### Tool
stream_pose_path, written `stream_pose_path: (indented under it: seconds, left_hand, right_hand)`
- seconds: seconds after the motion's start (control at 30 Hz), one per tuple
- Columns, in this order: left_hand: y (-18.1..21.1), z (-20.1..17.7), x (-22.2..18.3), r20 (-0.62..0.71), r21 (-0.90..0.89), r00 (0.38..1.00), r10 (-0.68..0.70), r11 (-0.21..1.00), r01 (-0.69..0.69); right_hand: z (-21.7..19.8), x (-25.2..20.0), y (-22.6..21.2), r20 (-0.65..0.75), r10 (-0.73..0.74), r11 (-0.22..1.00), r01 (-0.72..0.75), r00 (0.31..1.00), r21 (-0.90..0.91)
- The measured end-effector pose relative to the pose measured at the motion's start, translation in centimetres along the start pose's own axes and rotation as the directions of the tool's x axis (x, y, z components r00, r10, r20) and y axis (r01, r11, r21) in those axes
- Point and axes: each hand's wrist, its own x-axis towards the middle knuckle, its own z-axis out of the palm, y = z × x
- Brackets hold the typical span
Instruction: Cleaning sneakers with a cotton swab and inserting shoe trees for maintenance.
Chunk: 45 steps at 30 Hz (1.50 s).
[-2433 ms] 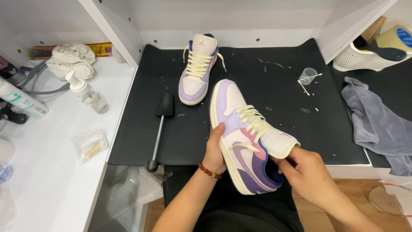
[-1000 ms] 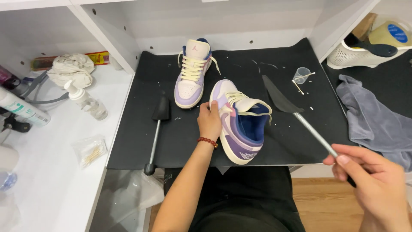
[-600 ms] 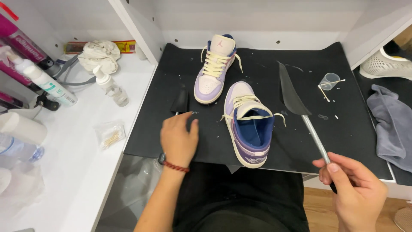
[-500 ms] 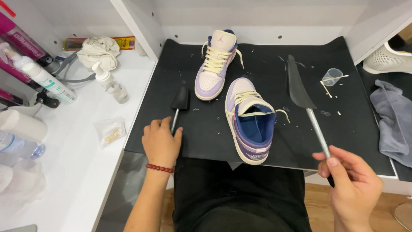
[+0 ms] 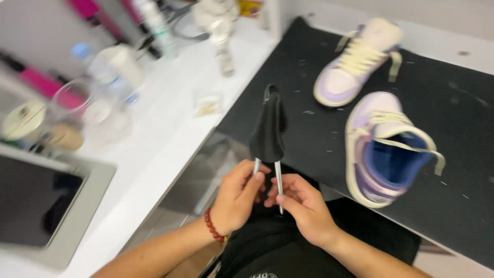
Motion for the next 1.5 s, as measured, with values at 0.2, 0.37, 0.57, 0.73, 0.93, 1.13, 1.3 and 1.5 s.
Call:
stream_pose_path:
  seconds: [0.2,0.37,0.57,0.73,0.93,1.13,1.3,1.5]
  left_hand:
    - [-2.7,-4.4,-5.3,-0.333,0.379,0.843,0.421,0.879,-0.289]
    - [-5.8,-8.9,-9.9,-0.324,-0.027,0.932,0.165,0.983,-0.183]
    - [-19.5,-17.2,-20.9,-0.600,0.790,0.756,0.263,0.340,0.510]
    - [-29.9,-21.2,-23.8,-0.708,0.684,0.705,0.045,0.293,0.668]
    - [-26.4,-21.3,-19.8,-0.780,0.556,0.610,-0.136,0.295,0.777]
    - [-27.4,-19.0,-21.0,-0.787,0.576,0.611,-0.081,0.257,0.776]
    - [-27.3,-15.4,-23.6,-0.761,0.625,0.648,0.043,0.319,0.713]
    - [-27.0,-13.4,-25.2,-0.708,0.626,0.703,-0.067,0.402,0.668]
  right_hand:
    - [9.1,4.9,2.6,0.175,0.021,0.993,-0.001,0.984,-0.117]
    - [9.3,6.0,9.7,0.351,0.084,0.982,-0.019,0.933,-0.185]
    - [5.8,6.4,11.3,0.373,0.145,0.925,0.008,0.916,-0.379]
    - [3.6,5.6,13.4,0.363,0.263,0.859,-0.046,0.894,-0.509]
    - [4.0,5.6,11.9,0.420,0.220,0.800,0.084,0.880,-0.594]
    - [5.9,5.0,9.2,0.486,0.278,0.694,0.176,0.829,-0.698]
    - [6.4,4.8,8.8,0.506,0.368,0.644,0.178,0.780,-0.744]
    - [7.6,4.7,8.9,0.596,0.376,0.671,0.235,0.709,-0.703]
